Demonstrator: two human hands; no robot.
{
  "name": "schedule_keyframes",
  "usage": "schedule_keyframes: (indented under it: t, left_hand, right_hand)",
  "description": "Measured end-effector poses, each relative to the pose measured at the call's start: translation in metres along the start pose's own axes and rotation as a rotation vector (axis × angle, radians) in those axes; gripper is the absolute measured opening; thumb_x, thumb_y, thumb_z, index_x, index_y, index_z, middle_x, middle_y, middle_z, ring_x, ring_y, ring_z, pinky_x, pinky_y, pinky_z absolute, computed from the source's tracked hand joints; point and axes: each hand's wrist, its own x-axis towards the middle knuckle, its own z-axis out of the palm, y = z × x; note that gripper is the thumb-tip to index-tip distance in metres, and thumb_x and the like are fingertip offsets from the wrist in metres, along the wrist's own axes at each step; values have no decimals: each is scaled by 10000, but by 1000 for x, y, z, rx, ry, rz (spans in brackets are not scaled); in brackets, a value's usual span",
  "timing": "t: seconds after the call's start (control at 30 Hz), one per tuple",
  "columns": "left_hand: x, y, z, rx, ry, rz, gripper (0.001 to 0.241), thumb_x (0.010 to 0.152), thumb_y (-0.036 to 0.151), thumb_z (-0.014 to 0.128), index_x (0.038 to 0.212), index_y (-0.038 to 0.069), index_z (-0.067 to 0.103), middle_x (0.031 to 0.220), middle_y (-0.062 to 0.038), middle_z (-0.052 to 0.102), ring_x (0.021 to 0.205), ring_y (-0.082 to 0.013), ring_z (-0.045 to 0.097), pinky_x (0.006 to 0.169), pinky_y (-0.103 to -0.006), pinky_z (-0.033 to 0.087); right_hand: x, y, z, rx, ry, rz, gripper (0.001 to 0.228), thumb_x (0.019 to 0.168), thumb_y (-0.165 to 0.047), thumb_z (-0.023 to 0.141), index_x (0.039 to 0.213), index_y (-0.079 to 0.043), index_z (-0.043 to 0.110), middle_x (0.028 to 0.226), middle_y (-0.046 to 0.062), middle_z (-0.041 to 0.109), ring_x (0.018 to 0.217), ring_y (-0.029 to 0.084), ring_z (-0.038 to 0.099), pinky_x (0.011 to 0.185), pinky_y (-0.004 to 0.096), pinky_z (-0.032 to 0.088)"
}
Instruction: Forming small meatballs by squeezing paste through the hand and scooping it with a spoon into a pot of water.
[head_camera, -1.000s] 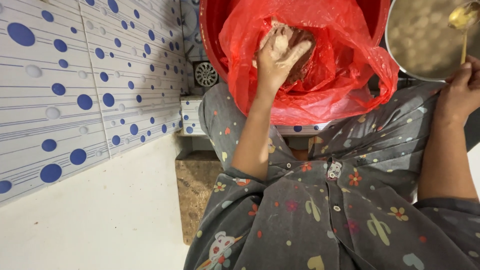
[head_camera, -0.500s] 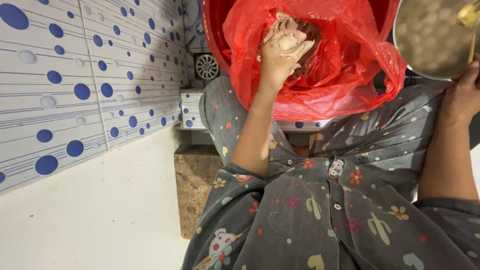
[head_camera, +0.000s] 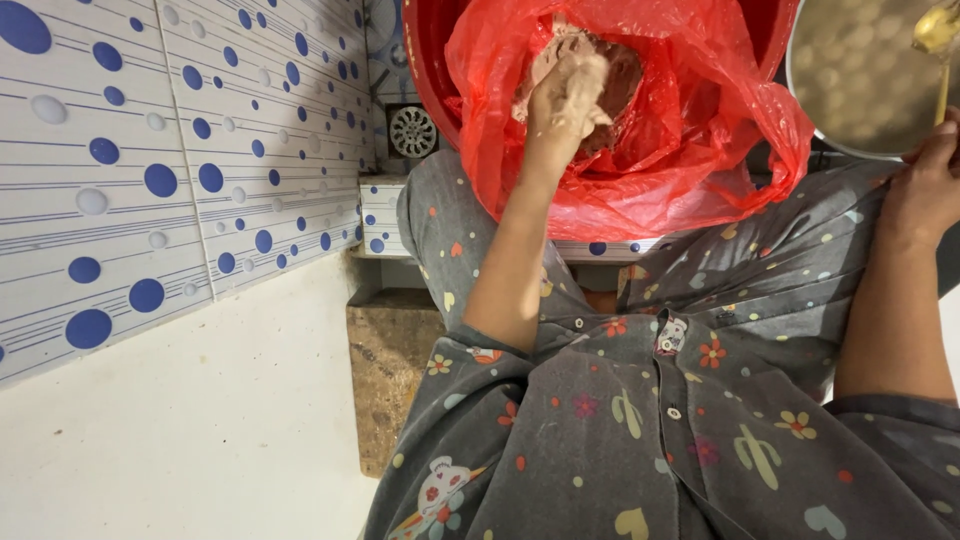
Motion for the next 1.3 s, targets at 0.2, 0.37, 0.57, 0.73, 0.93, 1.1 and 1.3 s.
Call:
schedule_keyframes:
  t: [0.2,0.37,0.57,0.73,0.93,1.1,1.3]
  left_hand:
    - [-7,9,6,-369,-233,224,333,875,-267,691,1148,-77,678,1171,-281,689,1124,-424,696,1052,-454,589]
    - [-10,15,12,14,-46,298,378,754,-119,863,1090,-32,711,1069,-170,760,1040,-240,736,918,-325,669]
    - [-7,11,13,162,26,276,247,747,-49,858,912,62,713,861,-94,757,842,-194,747,775,-301,668]
    - [-8,13,12,230,93,203,176,740,-9,865,776,54,704,700,-50,690,708,-138,705,603,-275,643]
    - [-28,53,20,127,-18,-128,982,688,522,741,1477,1,474,1106,-143,641,656,-154,627,570,-276,631]
    - [-12,16,6,16,-106,169,396,884,-279,568,1088,28,714,1146,-168,718,1041,-338,749,633,-309,706]
    - [-13,19,19,-34,-41,288,345,741,-79,884,1045,-28,728,990,-148,780,956,-208,756,921,-322,663]
  right_hand:
    - [7,13,-4,-27,-29,-90,335,1135,-194,443,1196,-162,771,706,-27,420,562,81,452,499,232,413]
    - [2,7,-6,-61,-41,-66,316,1166,-227,431,1201,-174,740,720,-12,450,527,109,508,469,234,417]
    - [2,7,-8,-111,-50,-77,311,1173,-251,439,1216,-183,739,737,-20,441,536,133,537,489,231,439]
    - [-8,-6,-4,-85,-33,-44,396,1152,-329,453,1371,-208,760,740,-31,448,502,119,513,468,226,462]
    - [-3,0,-4,-54,-16,-33,312,1144,-295,483,1195,-194,774,716,-33,445,518,116,530,468,227,436]
    - [6,10,-7,-158,-27,-185,387,1172,-257,464,1321,-163,809,718,-39,466,675,67,513,665,242,446]
    - [17,34,-12,-66,-31,-118,300,1218,-221,462,1135,-146,740,697,1,445,563,127,558,522,256,453]
